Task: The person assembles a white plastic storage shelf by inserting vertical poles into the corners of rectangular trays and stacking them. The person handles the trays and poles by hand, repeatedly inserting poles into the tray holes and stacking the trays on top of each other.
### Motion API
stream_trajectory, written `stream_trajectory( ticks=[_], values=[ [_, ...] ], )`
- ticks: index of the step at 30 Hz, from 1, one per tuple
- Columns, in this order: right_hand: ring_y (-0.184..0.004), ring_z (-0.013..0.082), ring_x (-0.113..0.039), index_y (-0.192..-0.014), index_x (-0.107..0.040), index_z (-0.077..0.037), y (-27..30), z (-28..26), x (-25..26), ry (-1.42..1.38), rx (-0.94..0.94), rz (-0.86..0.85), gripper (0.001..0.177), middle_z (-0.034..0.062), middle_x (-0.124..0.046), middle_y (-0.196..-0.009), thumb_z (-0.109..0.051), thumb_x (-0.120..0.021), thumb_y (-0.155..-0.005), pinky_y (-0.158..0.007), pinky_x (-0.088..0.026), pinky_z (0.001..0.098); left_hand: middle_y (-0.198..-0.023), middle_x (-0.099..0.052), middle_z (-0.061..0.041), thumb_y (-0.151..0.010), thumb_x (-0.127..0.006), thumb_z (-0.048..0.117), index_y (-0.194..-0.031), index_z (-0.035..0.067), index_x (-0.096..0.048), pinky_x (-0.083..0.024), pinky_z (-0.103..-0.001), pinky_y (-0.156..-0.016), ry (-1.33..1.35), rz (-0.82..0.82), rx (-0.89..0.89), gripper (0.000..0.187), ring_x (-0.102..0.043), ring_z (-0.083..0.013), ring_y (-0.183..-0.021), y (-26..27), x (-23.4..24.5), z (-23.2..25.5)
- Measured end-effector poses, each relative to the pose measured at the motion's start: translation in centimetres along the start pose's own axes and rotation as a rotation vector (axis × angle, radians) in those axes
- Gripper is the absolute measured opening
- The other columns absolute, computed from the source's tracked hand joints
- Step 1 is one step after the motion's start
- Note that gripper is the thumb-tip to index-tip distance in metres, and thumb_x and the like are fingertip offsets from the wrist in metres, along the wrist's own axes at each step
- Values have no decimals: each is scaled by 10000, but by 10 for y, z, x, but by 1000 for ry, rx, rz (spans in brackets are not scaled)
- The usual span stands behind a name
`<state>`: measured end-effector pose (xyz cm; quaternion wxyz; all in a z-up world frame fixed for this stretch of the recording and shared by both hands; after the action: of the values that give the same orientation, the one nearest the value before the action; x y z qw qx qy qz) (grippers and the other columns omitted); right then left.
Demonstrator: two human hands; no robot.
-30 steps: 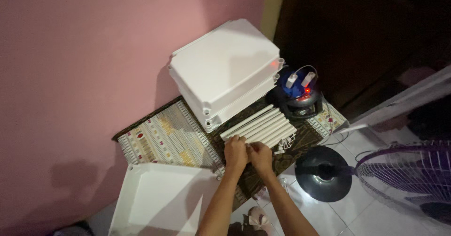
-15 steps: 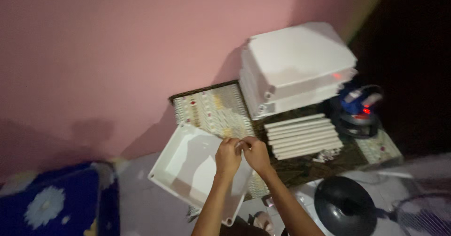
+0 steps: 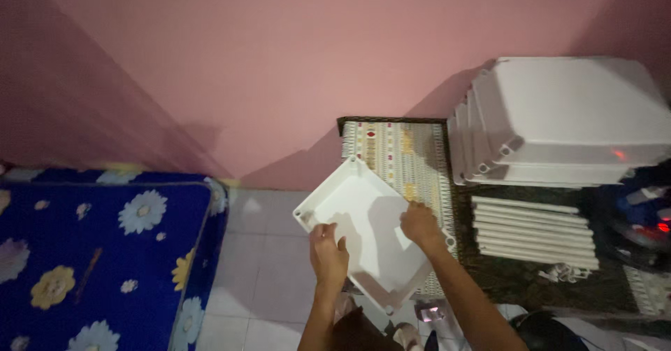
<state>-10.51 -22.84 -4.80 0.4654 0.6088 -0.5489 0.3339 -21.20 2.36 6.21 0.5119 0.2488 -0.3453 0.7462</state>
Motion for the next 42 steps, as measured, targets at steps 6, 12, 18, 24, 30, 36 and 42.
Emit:
stream_trajectory(
  ticks=[6,12,18,24,30,36,42],
  values=[
    [-1137,470,-647,-1186,-622,65,-13,15,-20,25,-54,1,375,304,-650,-1211,-199,-546,-930,-981,-539,516,-1002,-645,-298,-788,-808,138,-1005,-129,-617,-493,-532,-883,53,-21,365,394,-608,-461,-997,22,-20,-48],
    [-1103,438,-665,-1087,-710,9,-25,29,-11,-44,-134,-99,292,270,-700,-1150,-190,-583,-916,-976,-528,494,-878,-714,-248,-892,-691,117,-937,-77,-653,-553,-488,-802,171,-170,439,203,-707,-417,-845,16,-51,-83],
    [-972,405,-699,-990,-706,8,0,32,40,-181,-38,156,268,241,-732,-994,-243,-721,-898,-881,-544,468,-887,-716,-213,-925,-623,72,-1013,-51,-646,-550,-448,-735,266,-60,225,153,-712,-354,-805,-21,-14,-44],
    [-783,338,-726,-1168,-634,24,50,5,136,-542,-25,272,332,234,-737,-913,-169,-720,-912,-702,-561,429,-905,-715,-149,-998,-562,64,-1110,-20,-670,-537,-395,-699,422,11,102,177,-692,-254,-784,-53,58,35],
    [-772,281,-738,-1266,-618,6,72,-14,175,-618,-46,326,372,201,-757,-929,-147,-685,-934,-688,-575,413,-985,-727,-127,-995,-567,59,-1138,-22,-669,-588,-343,-731,558,65,4,193,-714,-200,-882,-63,79,74],
    [-737,256,-695,-1261,-623,22,83,-15,196,-649,-16,395,343,194,-750,-895,-141,-672,-962,-663,-552,403,-989,-740,-110,-1012,-590,96,-1150,-17,-689,-633,-311,-706,548,98,-35,204,-735,-157,-878,-67,74,78],
    [-810,235,-694,-1279,-629,28,103,-12,222,-875,-13,335,366,173,-732,-960,-122,-646,-946,-698,-566,389,-926,-772,-97,-997,-647,172,-1269,1,-713,-524,-273,-649,674,-22,54,328,-642,-132,-739,-81,96,85]
  ],
)
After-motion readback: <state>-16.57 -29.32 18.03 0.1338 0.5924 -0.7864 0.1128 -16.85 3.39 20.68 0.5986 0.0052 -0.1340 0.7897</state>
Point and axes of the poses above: each hand's wrist, its own y-axis away from the middle knuckle, its own x-axis out of the back of the hand, z = x × y, the point moved 2 cm from there along -y, towards the middle knuckle
